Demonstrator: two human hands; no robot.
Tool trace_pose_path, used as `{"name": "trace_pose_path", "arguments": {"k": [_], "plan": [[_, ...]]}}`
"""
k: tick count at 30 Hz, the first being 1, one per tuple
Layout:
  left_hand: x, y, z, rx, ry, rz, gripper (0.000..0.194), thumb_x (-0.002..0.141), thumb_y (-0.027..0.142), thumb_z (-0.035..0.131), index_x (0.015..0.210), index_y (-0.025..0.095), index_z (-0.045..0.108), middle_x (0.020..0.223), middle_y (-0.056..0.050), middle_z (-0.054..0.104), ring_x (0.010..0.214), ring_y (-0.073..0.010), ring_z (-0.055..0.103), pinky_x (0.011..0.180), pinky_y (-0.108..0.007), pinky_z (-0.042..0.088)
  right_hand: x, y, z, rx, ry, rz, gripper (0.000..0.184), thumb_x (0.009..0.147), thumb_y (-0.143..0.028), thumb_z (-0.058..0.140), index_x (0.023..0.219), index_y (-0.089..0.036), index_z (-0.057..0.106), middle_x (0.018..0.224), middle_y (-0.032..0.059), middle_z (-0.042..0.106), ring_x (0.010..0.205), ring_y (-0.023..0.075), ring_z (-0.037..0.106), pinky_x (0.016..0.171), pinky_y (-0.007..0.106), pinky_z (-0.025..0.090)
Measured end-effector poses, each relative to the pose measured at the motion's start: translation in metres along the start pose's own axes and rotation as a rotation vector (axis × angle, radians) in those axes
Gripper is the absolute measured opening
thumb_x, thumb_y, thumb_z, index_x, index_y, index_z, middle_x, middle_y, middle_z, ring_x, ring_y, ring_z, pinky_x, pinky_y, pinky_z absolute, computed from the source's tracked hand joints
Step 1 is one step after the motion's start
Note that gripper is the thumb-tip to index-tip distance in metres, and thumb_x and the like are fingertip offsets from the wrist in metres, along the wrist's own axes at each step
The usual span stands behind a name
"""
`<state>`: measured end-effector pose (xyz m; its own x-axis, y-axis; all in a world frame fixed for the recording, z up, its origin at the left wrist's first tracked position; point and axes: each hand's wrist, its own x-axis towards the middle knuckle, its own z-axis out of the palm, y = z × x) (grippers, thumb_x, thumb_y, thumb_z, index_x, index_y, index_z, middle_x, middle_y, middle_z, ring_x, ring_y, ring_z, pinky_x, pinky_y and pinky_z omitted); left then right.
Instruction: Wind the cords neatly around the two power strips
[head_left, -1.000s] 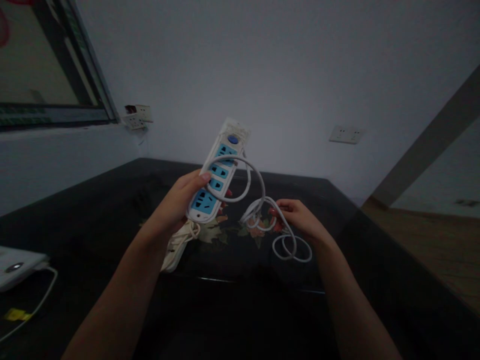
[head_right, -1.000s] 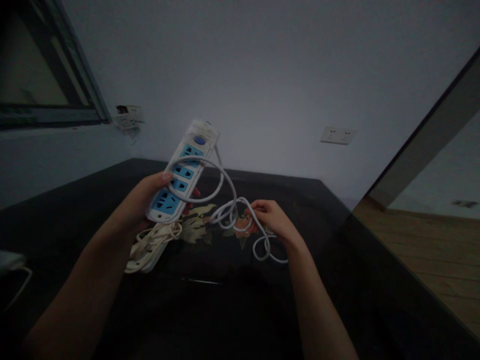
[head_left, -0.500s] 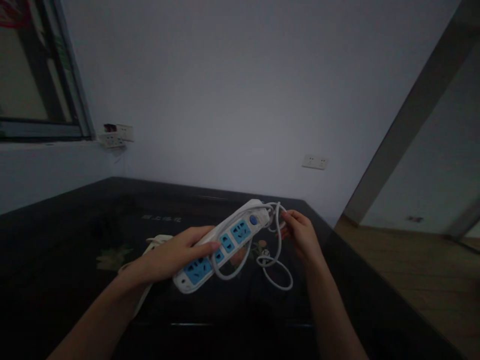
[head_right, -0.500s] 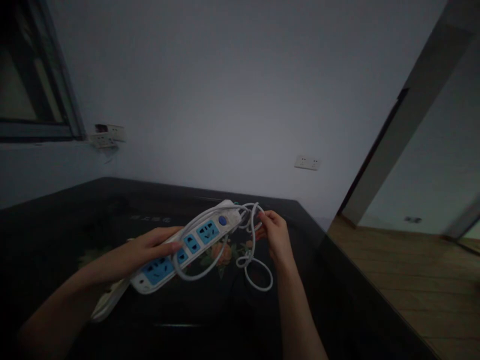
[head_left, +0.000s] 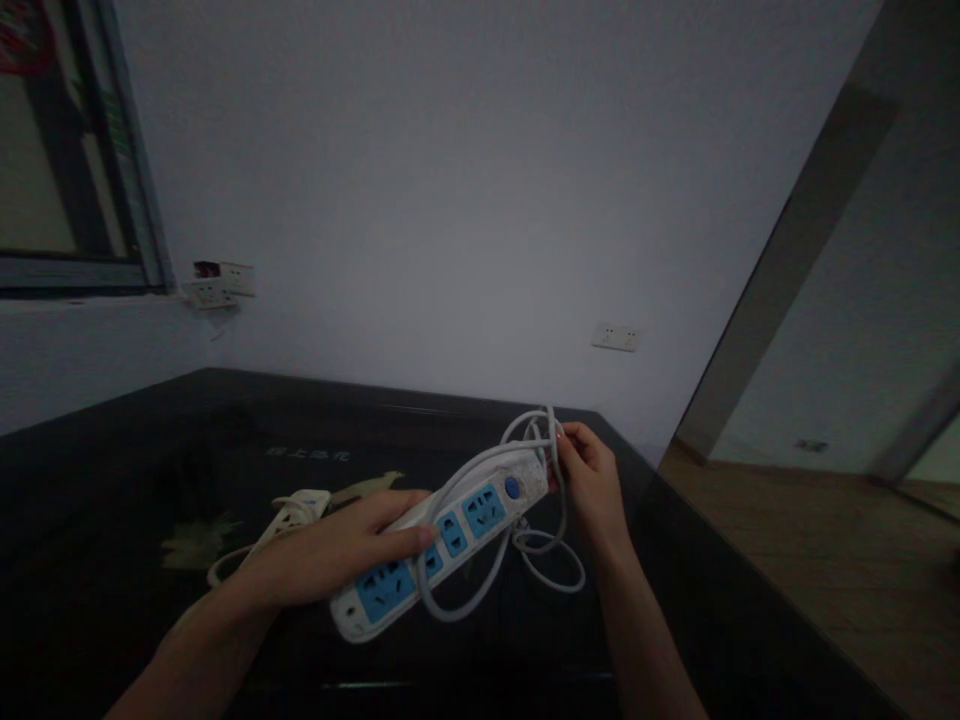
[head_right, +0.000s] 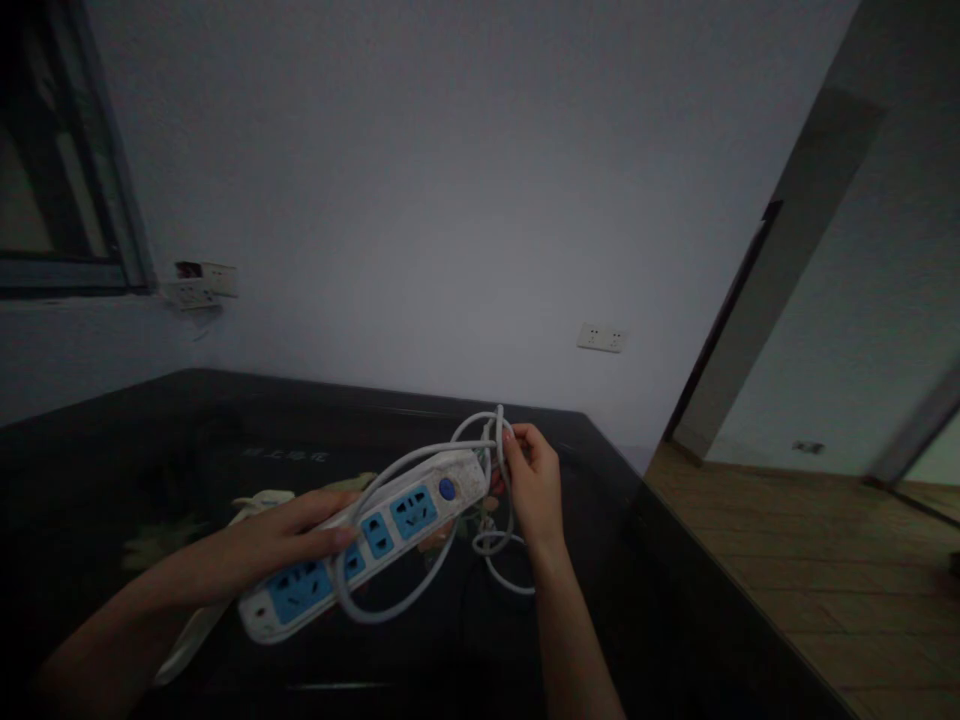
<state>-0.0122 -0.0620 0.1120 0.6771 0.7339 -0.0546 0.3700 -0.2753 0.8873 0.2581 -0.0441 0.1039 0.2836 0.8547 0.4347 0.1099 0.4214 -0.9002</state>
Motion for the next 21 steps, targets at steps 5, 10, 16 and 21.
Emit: {"name": "trace_pose_path", "arguments": {"k": [5,10,16,21], "plan": [[0.008,-0.005,0.005,0.036,0.011,0.021,0.035,0.088,0.049,0.048,0.108,0.023,0.062,0.102,-0.003,0.067,0.095,-0.0208,0.06,0.08,-0.028,0.048,-0.009,-0.016,0.005,-0.162,-0.072,-0.042,0.026,0.083,-0.046,0.057,0.086,-0.021,0.062,0.064,-0.0012,0.058,0.046,0.0118,0.048,0.04,0.023,0.039],[0.011,-0.005,0.007,-0.003,0.035,0.025,0.035,0.089,0.049,0.048,0.104,0.021,0.06,0.097,-0.003,0.067,0.088,-0.0187,0.061,0.073,-0.026,0.048,-0.011,-0.016,0.007,-0.234,-0.048,-0.095,0.028,0.085,-0.044,0.055,0.093,-0.019,0.064,0.075,0.003,0.063,0.052,0.013,0.051,0.045,0.025,0.04],[0.009,-0.005,0.006,-0.024,0.031,0.014,0.035,0.088,0.047,0.049,0.109,0.021,0.059,0.098,-0.003,0.067,0.089,-0.0196,0.061,0.075,-0.028,0.048,-0.009,-0.012,0.004,-0.359,-0.128,-0.184,0.026,0.09,-0.039,0.049,0.103,-0.021,0.063,0.102,0.009,0.067,0.078,0.0199,0.062,0.055,0.027,0.046],[0.01,-0.001,0.005,0.047,0.068,0.042,0.027,0.086,0.039,0.051,0.104,0.021,0.059,0.098,-0.002,0.066,0.089,-0.0192,0.061,0.077,-0.026,0.047,-0.01,-0.018,0.002,-0.385,-0.131,-0.224,0.025,0.091,-0.038,0.048,0.102,-0.022,0.064,0.09,0.0057,0.068,0.059,0.0154,0.058,0.054,0.029,0.046]]}}
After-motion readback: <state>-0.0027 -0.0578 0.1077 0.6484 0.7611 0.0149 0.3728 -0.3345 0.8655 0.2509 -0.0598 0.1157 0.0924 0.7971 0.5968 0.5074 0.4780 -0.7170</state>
